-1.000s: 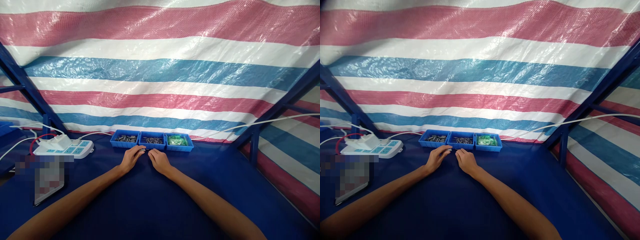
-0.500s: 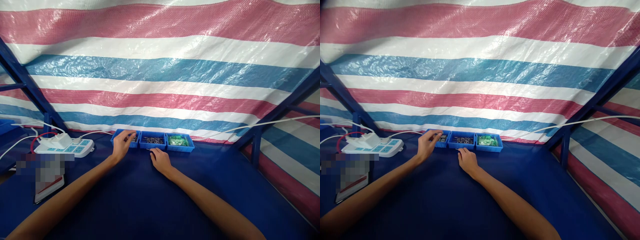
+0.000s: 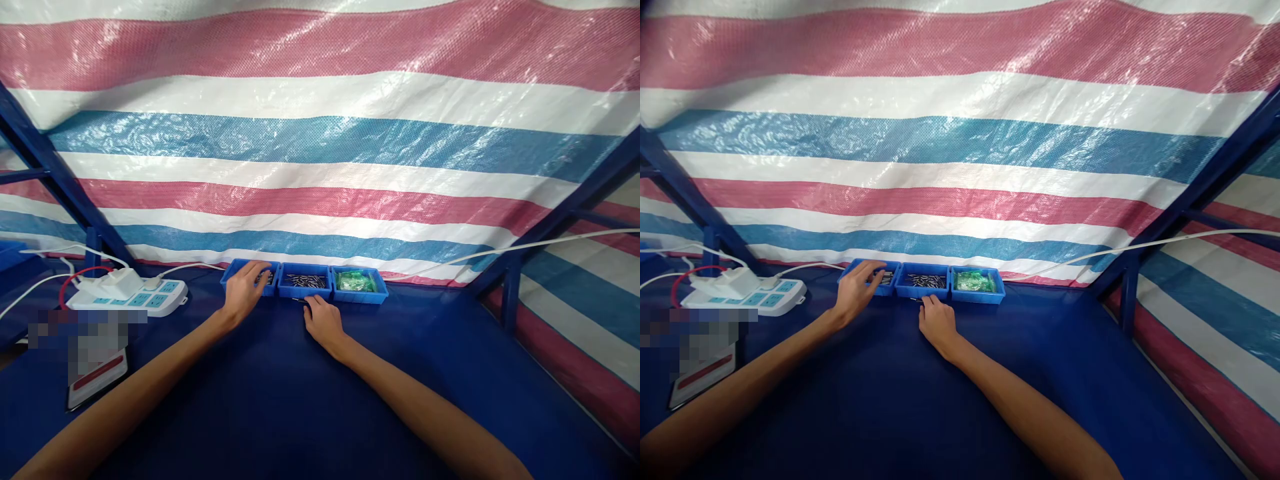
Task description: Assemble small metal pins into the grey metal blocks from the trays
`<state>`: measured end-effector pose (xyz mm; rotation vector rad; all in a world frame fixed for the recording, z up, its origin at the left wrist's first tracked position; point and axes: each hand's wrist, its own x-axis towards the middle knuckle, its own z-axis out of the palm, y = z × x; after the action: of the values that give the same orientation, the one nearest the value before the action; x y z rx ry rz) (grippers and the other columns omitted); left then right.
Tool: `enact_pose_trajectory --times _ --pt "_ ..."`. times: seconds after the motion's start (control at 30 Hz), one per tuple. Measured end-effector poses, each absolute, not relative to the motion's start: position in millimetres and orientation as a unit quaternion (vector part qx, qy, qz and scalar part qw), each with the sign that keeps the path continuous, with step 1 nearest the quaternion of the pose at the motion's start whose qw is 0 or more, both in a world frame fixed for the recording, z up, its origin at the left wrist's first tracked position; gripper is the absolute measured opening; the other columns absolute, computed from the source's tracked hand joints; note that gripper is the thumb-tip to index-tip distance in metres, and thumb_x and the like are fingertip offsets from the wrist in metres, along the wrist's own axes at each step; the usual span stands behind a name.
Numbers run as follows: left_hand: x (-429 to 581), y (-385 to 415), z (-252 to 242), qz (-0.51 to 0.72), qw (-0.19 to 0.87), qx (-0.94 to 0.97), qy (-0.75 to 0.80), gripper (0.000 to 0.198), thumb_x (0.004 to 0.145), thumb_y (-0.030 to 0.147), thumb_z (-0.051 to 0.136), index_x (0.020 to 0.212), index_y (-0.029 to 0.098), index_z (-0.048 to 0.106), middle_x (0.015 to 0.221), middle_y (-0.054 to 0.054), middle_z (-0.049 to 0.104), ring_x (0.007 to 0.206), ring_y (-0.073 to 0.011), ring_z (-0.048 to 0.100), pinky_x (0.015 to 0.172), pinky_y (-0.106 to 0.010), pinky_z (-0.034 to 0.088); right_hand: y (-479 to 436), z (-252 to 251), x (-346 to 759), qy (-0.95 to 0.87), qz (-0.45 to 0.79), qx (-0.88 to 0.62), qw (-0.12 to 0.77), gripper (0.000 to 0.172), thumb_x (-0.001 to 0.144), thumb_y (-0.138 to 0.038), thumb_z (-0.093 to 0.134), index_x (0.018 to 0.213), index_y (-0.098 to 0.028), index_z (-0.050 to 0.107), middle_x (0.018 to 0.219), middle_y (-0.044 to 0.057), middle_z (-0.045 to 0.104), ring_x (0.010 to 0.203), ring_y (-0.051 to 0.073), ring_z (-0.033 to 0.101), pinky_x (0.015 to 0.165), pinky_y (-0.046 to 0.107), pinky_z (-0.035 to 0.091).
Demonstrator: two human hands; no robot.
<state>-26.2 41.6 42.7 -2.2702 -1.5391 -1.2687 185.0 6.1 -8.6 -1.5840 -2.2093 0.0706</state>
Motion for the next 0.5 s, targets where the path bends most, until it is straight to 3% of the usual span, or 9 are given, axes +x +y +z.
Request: enact_pose_trajectory --times 0.1,0.27,0.5 --pt "-8 25 31 -0.44 -0.014 -0.767 -0.467 0.021 0.091 0.028 0.047 0.093 0.019 0.065 0.086 -0.003 0.067 0.06 -0.0107 0.055 0.063 -0.022 0.045 6 -8 185 -0.783 0.011 -0.587 0.204 0.023 0.09 -0.022 0.045 0.107 -0.018 0.06 0.101 0.009 0.063 0.08 0.021 0.063 0.068 0.03 0.047" --pt "4 17 1 -0.426 -0.086 -0.801 -0.412 0.021 0.09 0.028 0.047 0.096 0.02 0.065 0.085 -0.003 0.067 0.061 -0.011 0.057 0.057 -0.021 0.045 7 -10 186 -0.788 0.011 -0.584 0.196 0.017 0.09 -0.019 0.046 0.098 -0.019 0.061 0.096 0.008 0.064 0.078 0.018 0.062 0.066 0.027 0.045" --pt "3 17 -1 -0.41 -0.091 -0.805 -0.419 0.021 0.091 0.027 0.047 0.098 0.02 0.065 0.085 -0.003 0.067 0.063 -0.0115 0.058 0.06 -0.022 0.047 8 -12 187 -0.798 0.001 -0.57 0.196 0.017 0.093 -0.02 0.041 0.093 -0.019 0.058 0.092 0.007 0.062 0.072 0.017 0.06 0.062 0.026 0.042"
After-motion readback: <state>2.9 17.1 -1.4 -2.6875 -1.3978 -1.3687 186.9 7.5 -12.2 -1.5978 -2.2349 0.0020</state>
